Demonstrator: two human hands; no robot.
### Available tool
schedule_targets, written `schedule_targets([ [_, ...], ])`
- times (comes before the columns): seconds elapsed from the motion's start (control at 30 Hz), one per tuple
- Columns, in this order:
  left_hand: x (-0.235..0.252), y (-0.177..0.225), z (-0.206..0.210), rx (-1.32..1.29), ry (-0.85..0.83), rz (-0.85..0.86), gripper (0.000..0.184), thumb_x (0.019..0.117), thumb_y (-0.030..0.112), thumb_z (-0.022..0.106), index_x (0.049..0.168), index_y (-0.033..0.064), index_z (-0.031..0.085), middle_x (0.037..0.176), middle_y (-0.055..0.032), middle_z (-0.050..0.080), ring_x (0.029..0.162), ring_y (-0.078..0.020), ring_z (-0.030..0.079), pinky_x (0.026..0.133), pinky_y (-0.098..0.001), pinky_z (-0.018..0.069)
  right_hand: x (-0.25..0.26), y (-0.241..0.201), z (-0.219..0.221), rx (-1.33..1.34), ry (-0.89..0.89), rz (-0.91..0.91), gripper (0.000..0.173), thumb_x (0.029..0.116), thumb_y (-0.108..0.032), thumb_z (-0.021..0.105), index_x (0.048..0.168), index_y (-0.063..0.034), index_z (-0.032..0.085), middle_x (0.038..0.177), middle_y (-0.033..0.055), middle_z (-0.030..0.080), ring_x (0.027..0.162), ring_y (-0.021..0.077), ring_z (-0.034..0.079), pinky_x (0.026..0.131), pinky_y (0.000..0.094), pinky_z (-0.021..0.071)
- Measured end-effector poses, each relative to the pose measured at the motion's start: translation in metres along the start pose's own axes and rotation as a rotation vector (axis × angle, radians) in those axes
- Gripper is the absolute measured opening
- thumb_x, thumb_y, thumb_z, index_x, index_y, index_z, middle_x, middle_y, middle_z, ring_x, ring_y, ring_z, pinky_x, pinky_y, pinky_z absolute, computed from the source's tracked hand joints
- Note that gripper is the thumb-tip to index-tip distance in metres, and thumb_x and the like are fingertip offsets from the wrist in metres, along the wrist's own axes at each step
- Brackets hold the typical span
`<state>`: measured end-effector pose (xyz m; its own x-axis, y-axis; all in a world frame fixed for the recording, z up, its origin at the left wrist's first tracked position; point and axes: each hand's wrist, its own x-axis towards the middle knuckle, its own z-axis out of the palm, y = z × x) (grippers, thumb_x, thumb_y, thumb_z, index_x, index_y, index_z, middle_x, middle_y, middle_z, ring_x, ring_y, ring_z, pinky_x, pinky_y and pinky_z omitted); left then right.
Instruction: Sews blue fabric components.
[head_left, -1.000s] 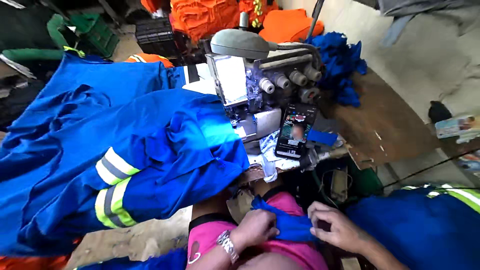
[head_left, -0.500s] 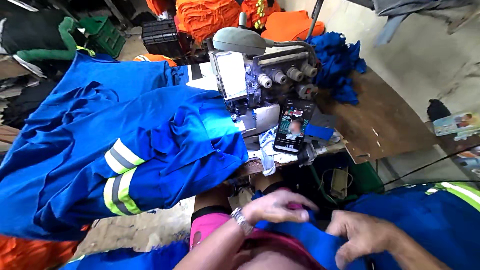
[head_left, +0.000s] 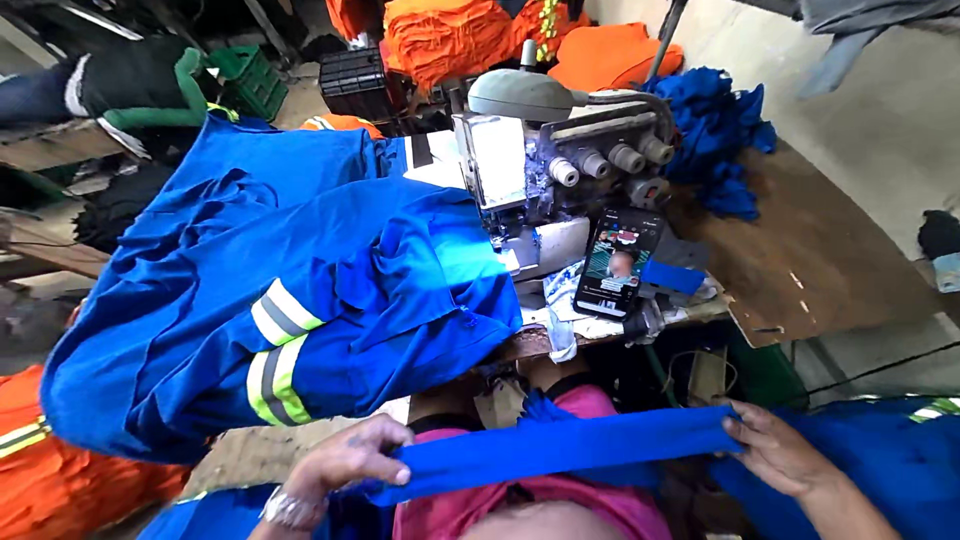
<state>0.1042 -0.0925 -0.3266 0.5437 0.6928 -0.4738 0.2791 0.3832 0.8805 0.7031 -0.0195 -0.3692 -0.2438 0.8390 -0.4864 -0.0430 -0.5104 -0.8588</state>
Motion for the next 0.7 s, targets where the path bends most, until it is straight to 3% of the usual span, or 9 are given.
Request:
schedule_targets([
  [0.1,-0.04,-0.04,0.011,-0.284,0.383,0.126,0.022,0.0782,0.042,0.085,0.092,0.0256,0.08,0.086,0.0068,0.076,0.075,-0.0011,0.069,0.07,-0.0208,0.058,-0.004,0.004,0.004,0.089,0.102,-0.008,0.026,0.0865,-0.031,0.077,0.106,-0.0148,0.072,0.097,0.0031,0.077,0.083,0.0166,0.075,0.072,0.035,0.0643],
  [0.2,-0.045,-0.049,0.041,-0.587,0.805,0.215,0.015,0.0826,0.023,0.083,0.094,0.014,0.079,0.089,-0.0045,0.077,0.077,-0.0104,0.073,0.073,-0.0279,0.0619,0.001,0.0,0.024,0.104,0.223,0.019,0.02,0.093,-0.019,0.065,0.11,-0.0082,0.063,0.093,0.0046,0.075,0.078,0.0165,0.074,0.069,0.0333,0.0644],
  [0.27,-0.036,-0.033,0.06,-0.719,0.932,0.246,0.009,0.0907,0.011,0.071,0.097,0.0066,0.076,0.089,-0.0102,0.077,0.076,-0.0155,0.075,0.072,-0.0328,0.0637,0.005,-0.005,0.05,0.124,0.244,0.023,0.015,0.0987,-0.014,0.058,0.111,-0.0052,0.062,0.093,0.0067,0.074,0.077,0.0169,0.074,0.068,0.0324,0.0641],
  [0.37,-0.014,-0.003,0.078,-0.774,0.93,0.241,0.011,0.0925,0.007,0.067,0.101,0.0025,0.071,0.089,-0.0115,0.076,0.076,-0.0174,0.074,0.068,-0.0344,0.0634,0.009,-0.019,0.107,0.094,0.169,-0.039,0.02,0.1039,-0.014,0.052,0.112,-0.0017,0.066,0.096,0.0089,0.075,0.079,0.0188,0.074,0.071,0.0353,0.0648],
  [0.53,0.038,0.046,0.1,-0.672,0.64,0.319,0.011,0.0977,0.01,0.065,0.101,0.0025,0.073,0.089,-0.0072,0.073,0.076,-0.0125,0.07,0.071,-0.0309,0.0607,0.011,-0.048,0.201,-0.038,-0.142,-0.178,0.018,0.0961,-0.018,0.069,0.107,-0.003,0.072,0.09,0.0054,0.073,0.077,0.0155,0.071,0.07,0.0334,0.0628],
  [0.7,0.071,0.088,0.117,-0.742,0.54,0.3,0.008,0.0956,0.007,0.067,0.098,0.0001,0.071,0.085,-0.0079,0.071,0.073,-0.0125,0.068,0.068,-0.0292,0.0594,0.014,-0.065,0.243,-0.09,-0.232,-0.292,0.02,0.101,-0.019,0.064,0.102,-0.0022,0.075,0.089,0.0076,0.074,0.078,0.0151,0.072,0.071,0.0313,0.0622],
])
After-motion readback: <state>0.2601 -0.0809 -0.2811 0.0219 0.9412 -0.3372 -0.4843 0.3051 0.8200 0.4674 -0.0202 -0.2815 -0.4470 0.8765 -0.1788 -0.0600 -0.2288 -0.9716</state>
